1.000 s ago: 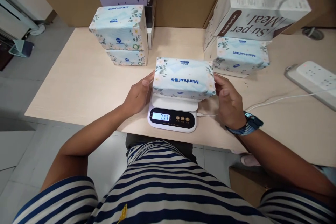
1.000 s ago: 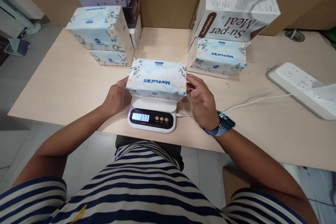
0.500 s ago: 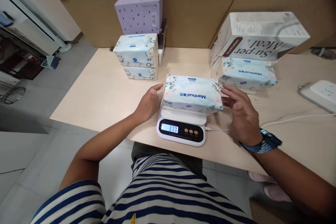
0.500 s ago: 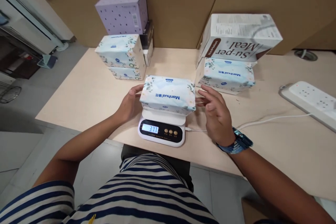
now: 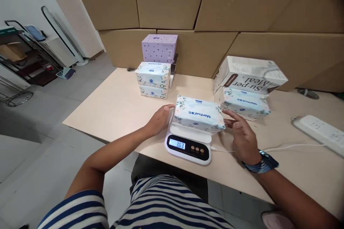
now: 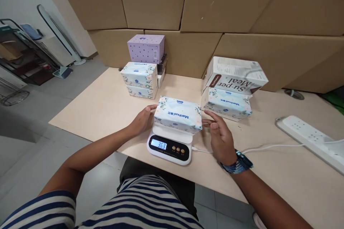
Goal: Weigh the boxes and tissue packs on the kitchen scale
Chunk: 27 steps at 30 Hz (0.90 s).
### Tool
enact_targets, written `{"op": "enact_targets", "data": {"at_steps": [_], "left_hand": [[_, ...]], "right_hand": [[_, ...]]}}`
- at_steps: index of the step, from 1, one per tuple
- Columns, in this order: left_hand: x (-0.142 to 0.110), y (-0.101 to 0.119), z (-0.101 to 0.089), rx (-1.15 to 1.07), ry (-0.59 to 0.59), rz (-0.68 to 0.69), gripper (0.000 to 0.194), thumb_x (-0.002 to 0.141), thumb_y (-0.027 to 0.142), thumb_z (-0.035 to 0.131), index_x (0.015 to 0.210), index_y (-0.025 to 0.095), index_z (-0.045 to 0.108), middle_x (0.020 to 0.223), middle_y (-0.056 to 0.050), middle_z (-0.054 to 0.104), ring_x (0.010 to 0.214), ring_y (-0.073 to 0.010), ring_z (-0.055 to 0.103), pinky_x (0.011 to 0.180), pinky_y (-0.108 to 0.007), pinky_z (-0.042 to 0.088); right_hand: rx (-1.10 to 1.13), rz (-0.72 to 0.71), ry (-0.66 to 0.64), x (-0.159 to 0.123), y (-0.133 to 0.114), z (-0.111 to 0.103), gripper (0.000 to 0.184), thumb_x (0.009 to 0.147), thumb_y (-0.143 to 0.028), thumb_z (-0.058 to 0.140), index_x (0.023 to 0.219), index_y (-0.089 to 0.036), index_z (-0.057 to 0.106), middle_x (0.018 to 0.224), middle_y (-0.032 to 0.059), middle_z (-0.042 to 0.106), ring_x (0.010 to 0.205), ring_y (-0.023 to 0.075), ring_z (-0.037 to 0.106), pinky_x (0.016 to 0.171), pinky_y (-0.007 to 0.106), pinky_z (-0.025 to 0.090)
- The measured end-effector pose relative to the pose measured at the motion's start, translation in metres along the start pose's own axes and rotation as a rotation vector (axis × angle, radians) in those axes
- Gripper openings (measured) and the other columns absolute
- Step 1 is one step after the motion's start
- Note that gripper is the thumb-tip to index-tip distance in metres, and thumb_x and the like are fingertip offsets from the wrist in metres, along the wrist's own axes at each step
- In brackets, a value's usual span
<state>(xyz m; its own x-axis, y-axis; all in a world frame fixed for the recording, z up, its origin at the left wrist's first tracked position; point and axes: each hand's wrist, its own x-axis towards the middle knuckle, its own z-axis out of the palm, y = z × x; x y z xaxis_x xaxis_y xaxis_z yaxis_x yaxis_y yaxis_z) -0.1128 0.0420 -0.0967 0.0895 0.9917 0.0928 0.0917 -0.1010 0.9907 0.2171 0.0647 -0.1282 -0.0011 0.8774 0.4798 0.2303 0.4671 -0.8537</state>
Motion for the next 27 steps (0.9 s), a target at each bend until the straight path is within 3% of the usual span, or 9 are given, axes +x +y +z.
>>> {"op": "enact_targets", "data": {"at_steps": [5, 10, 14, 19, 22, 24, 27], "left_hand": [[-0.003, 0.004, 0.001, 0.065, 0.010, -0.002, 0.102, 0.099, 0.098, 0.033, 0.153, 0.017, 0.062, 0.167, -0.022, 0.061, 0.161, -0.0409, 0.052, 0.141, -0.062, 0.033], [-0.004, -0.001, 0.004, 0.027, -0.002, -0.035, 0.117, 0.094, 0.103, 0.034, 0.173, 0.016, 0.030, 0.173, -0.025, 0.053, 0.163, -0.0403, 0.052, 0.139, -0.061, 0.035], [-0.009, 0.004, 0.004, 0.003, -0.011, -0.029, 0.122, 0.092, 0.105, 0.034, 0.176, 0.017, 0.023, 0.175, -0.027, 0.051, 0.165, -0.0431, 0.050, 0.141, -0.066, 0.029], [-0.011, 0.009, 0.005, -0.046, -0.021, 0.082, 0.120, 0.090, 0.105, 0.037, 0.174, 0.020, 0.026, 0.179, -0.024, 0.047, 0.171, -0.0422, 0.041, 0.142, -0.063, 0.030], [-0.009, 0.005, 0.003, -0.076, -0.045, 0.114, 0.111, 0.094, 0.098, 0.050, 0.174, 0.025, 0.027, 0.183, -0.020, 0.042, 0.172, -0.0404, 0.040, 0.142, -0.060, 0.034], [-0.007, 0.001, 0.000, -0.068, -0.054, 0.143, 0.100, 0.097, 0.088, 0.061, 0.173, 0.031, 0.031, 0.185, -0.015, 0.040, 0.173, -0.0379, 0.039, 0.143, -0.058, 0.035], [-0.006, -0.001, -0.003, 0.004, -0.056, 0.193, 0.081, 0.103, 0.079, 0.061, 0.170, 0.037, 0.042, 0.182, -0.009, 0.046, 0.170, -0.0361, 0.044, 0.141, -0.059, 0.040]], "right_hand": [[-0.013, 0.173, -0.012, -0.004, -0.007, 0.006, 0.080, 0.098, -0.083, 0.062, 0.150, -0.023, 0.073, 0.152, 0.0164, 0.075, 0.130, 0.0309, 0.079, 0.109, 0.046, 0.069], [-0.035, 0.284, -0.084, -0.004, -0.003, 0.007, 0.081, 0.099, -0.082, 0.062, 0.156, -0.024, 0.070, 0.151, 0.0139, 0.076, 0.141, 0.0339, 0.074, 0.122, 0.054, 0.061], [-0.016, 0.327, -0.122, -0.003, -0.005, 0.009, 0.085, 0.097, -0.084, 0.061, 0.156, -0.024, 0.070, 0.155, 0.0143, 0.074, 0.143, 0.0362, 0.073, 0.121, 0.056, 0.062], [0.032, 0.334, -0.139, -0.007, -0.016, 0.012, 0.099, 0.089, -0.086, 0.072, 0.162, -0.021, 0.064, 0.162, 0.0177, 0.068, 0.149, 0.0395, 0.068, 0.120, 0.056, 0.063], [0.074, 0.285, -0.178, -0.009, -0.016, 0.012, 0.112, 0.085, -0.086, 0.077, 0.173, -0.024, 0.049, 0.173, 0.0163, 0.057, 0.162, 0.0383, 0.057, 0.135, 0.059, 0.048], [0.088, 0.229, -0.229, -0.009, -0.013, 0.011, 0.113, 0.089, -0.083, 0.076, 0.179, -0.026, 0.038, 0.177, 0.0164, 0.052, 0.166, 0.0371, 0.051, 0.141, 0.063, 0.038], [0.078, 0.162, -0.284, -0.009, -0.007, 0.008, 0.106, 0.096, -0.079, 0.072, 0.181, -0.030, 0.032, 0.178, 0.0158, 0.051, 0.167, 0.0358, 0.050, 0.141, 0.065, 0.036]]}}
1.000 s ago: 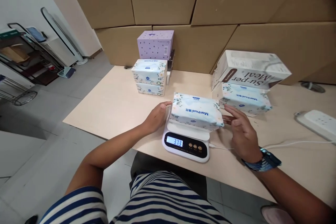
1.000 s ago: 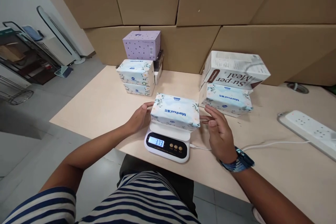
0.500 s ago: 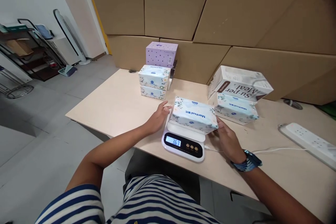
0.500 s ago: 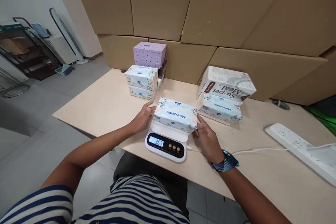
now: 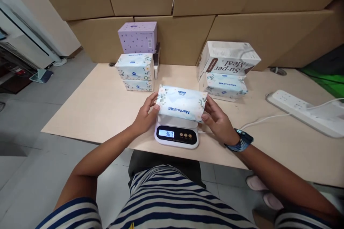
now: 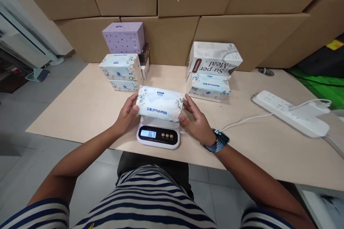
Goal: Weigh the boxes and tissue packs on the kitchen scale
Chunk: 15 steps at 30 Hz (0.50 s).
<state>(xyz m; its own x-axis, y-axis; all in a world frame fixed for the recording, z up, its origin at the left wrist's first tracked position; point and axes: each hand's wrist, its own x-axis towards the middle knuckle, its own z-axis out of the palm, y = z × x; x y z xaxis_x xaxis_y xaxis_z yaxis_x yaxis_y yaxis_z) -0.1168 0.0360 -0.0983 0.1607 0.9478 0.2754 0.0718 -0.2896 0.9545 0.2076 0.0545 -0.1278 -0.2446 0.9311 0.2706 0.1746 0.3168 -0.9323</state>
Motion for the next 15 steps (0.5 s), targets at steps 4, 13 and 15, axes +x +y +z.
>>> {"op": "enact_targets", "data": {"at_steps": [4, 13, 15], "left_hand": [[0.000, 0.009, -0.001, 0.113, -0.026, 0.015, 0.080, 0.102, 0.081, 0.060, 0.168, 0.038, 0.046, 0.182, -0.008, 0.047, 0.168, -0.0379, 0.047, 0.138, -0.062, 0.044], [-0.001, 0.019, 0.001, 0.315, -0.008, -0.017, 0.071, 0.095, 0.072, 0.078, 0.149, 0.028, 0.067, 0.137, -0.012, 0.079, 0.111, -0.0259, 0.077, 0.102, -0.045, 0.067], [0.002, 0.014, 0.001, 0.359, 0.046, 0.010, 0.066, 0.088, 0.062, 0.088, 0.143, 0.028, 0.071, 0.130, -0.009, 0.079, 0.105, -0.0234, 0.074, 0.098, -0.041, 0.065]], "right_hand": [[0.006, -0.030, -0.005, 0.003, 0.005, -0.002, 0.104, 0.098, -0.078, 0.069, 0.182, -0.037, 0.024, 0.182, 0.0121, 0.046, 0.170, 0.0348, 0.046, 0.142, 0.065, 0.036], [0.125, 0.077, 0.056, 0.011, 0.003, -0.010, 0.089, 0.103, -0.078, 0.059, 0.180, -0.044, 0.029, 0.185, 0.0019, 0.041, 0.175, 0.0320, 0.037, 0.142, 0.060, 0.038], [0.167, 0.064, 0.064, 0.013, -0.001, -0.010, 0.086, 0.101, -0.077, 0.062, 0.177, -0.044, 0.036, 0.179, 0.0020, 0.051, 0.167, 0.0308, 0.050, 0.140, 0.058, 0.044]]}}
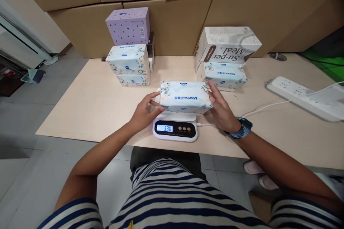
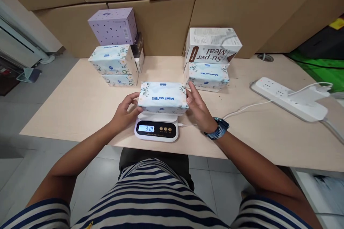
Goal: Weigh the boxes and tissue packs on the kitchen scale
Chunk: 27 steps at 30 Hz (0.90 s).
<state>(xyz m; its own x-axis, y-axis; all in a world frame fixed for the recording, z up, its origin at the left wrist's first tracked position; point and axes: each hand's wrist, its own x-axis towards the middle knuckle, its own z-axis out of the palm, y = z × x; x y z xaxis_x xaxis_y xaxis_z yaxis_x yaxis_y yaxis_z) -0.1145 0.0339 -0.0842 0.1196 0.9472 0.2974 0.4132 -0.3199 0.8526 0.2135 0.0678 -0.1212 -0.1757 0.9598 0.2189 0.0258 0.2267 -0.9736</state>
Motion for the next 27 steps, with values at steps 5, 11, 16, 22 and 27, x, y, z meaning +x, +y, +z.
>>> {"op": "enact_targets", "data": {"at_steps": [5, 11, 16, 22, 27], "left_hand": [[0.017, -0.019, -0.009, 0.052, 0.314, -0.009, 0.056, 0.091, 0.046, 0.089, 0.136, 0.026, 0.063, 0.112, -0.004, 0.066, 0.089, -0.0180, 0.058, 0.089, -0.036, 0.054], [0.017, -0.015, -0.016, -0.207, 0.405, 0.000, 0.067, 0.102, 0.090, 0.050, 0.124, 0.028, 0.062, 0.102, -0.004, 0.063, 0.092, -0.0204, 0.063, 0.089, -0.037, 0.057], [0.006, -0.008, -0.011, -0.287, 0.087, 0.095, 0.095, 0.098, 0.100, 0.020, 0.141, 0.028, 0.065, 0.149, -0.013, 0.069, 0.141, -0.0315, 0.064, 0.121, -0.049, 0.053], [-0.001, -0.010, -0.009, -0.176, -0.161, 0.001, 0.108, 0.087, 0.086, 0.077, 0.170, 0.034, 0.031, 0.178, -0.015, 0.043, 0.159, -0.0383, 0.053, 0.130, -0.053, 0.051], [0.002, -0.007, -0.006, -0.047, -0.036, -0.006, 0.094, 0.090, 0.079, 0.079, 0.164, 0.031, 0.045, 0.173, -0.014, 0.052, 0.148, -0.0355, 0.061, 0.116, -0.047, 0.058]], "right_hand": [[0.080, -0.069, 0.155, -0.001, -0.015, 0.004, 0.071, 0.103, -0.081, 0.055, 0.149, -0.028, 0.071, 0.076, -0.0001, 0.074, 0.074, 0.0189, 0.074, 0.095, 0.043, 0.071], [-0.173, -0.262, 0.249, -0.008, -0.020, 0.008, 0.066, 0.099, -0.077, 0.068, 0.145, -0.029, 0.071, 0.102, 0.0073, 0.080, 0.096, 0.0228, 0.078, 0.093, 0.042, 0.068], [-0.290, -0.231, -0.125, -0.013, -0.010, 0.010, 0.103, 0.095, -0.091, 0.058, 0.178, -0.037, 0.032, 0.182, 0.0137, 0.043, 0.165, 0.0351, 0.050, 0.128, 0.054, 0.056], [-0.482, -0.540, -0.213, -0.020, -0.009, 0.015, 0.127, 0.088, -0.088, 0.071, 0.182, -0.042, 0.000, 0.193, 0.0119, 0.011, 0.176, 0.0434, 0.030, 0.142, 0.066, 0.037], [-0.531, -0.549, 0.038, -0.016, -0.009, 0.015, 0.113, 0.098, -0.066, 0.076, 0.181, -0.048, 0.002, 0.192, 0.0102, 0.014, 0.172, 0.0434, 0.039, 0.137, 0.070, 0.043]]}}
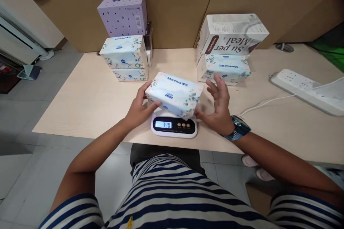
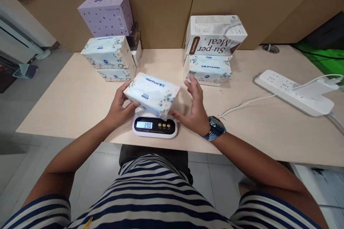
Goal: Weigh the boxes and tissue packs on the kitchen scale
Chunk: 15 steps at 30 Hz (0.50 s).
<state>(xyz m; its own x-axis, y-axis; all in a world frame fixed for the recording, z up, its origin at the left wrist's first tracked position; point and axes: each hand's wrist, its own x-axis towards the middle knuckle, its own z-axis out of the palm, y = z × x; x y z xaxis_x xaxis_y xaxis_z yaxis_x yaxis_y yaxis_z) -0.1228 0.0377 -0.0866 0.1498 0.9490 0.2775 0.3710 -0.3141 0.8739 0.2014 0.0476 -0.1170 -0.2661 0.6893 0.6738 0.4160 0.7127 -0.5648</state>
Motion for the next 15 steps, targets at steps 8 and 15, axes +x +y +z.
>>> {"op": "enact_targets", "data": {"at_steps": [8, 15], "left_hand": [[0.0016, -0.0009, 0.0016, 0.065, 0.053, 0.088, 0.068, 0.094, 0.061, 0.083, 0.151, 0.031, 0.060, 0.147, -0.009, 0.067, 0.113, -0.0211, 0.070, 0.095, -0.037, 0.061], [0.0030, 0.0070, -0.0051, 0.114, -0.100, 0.056, 0.089, 0.093, 0.065, 0.082, 0.167, 0.030, 0.046, 0.169, -0.016, 0.054, 0.150, -0.0362, 0.059, 0.119, -0.052, 0.058]], "right_hand": [[0.032, 0.165, -0.027, 0.0044, 0.0092, -0.0041, 0.066, 0.112, -0.057, 0.053, 0.175, -0.039, 0.044, 0.168, 0.0103, 0.061, 0.146, 0.0334, 0.069, 0.123, 0.057, 0.062], [-0.111, 0.097, 0.027, 0.0032, 0.0100, -0.0084, 0.058, 0.114, -0.051, 0.048, 0.167, -0.031, 0.059, 0.162, 0.0094, 0.069, 0.148, 0.0324, 0.069, 0.124, 0.057, 0.063]]}}
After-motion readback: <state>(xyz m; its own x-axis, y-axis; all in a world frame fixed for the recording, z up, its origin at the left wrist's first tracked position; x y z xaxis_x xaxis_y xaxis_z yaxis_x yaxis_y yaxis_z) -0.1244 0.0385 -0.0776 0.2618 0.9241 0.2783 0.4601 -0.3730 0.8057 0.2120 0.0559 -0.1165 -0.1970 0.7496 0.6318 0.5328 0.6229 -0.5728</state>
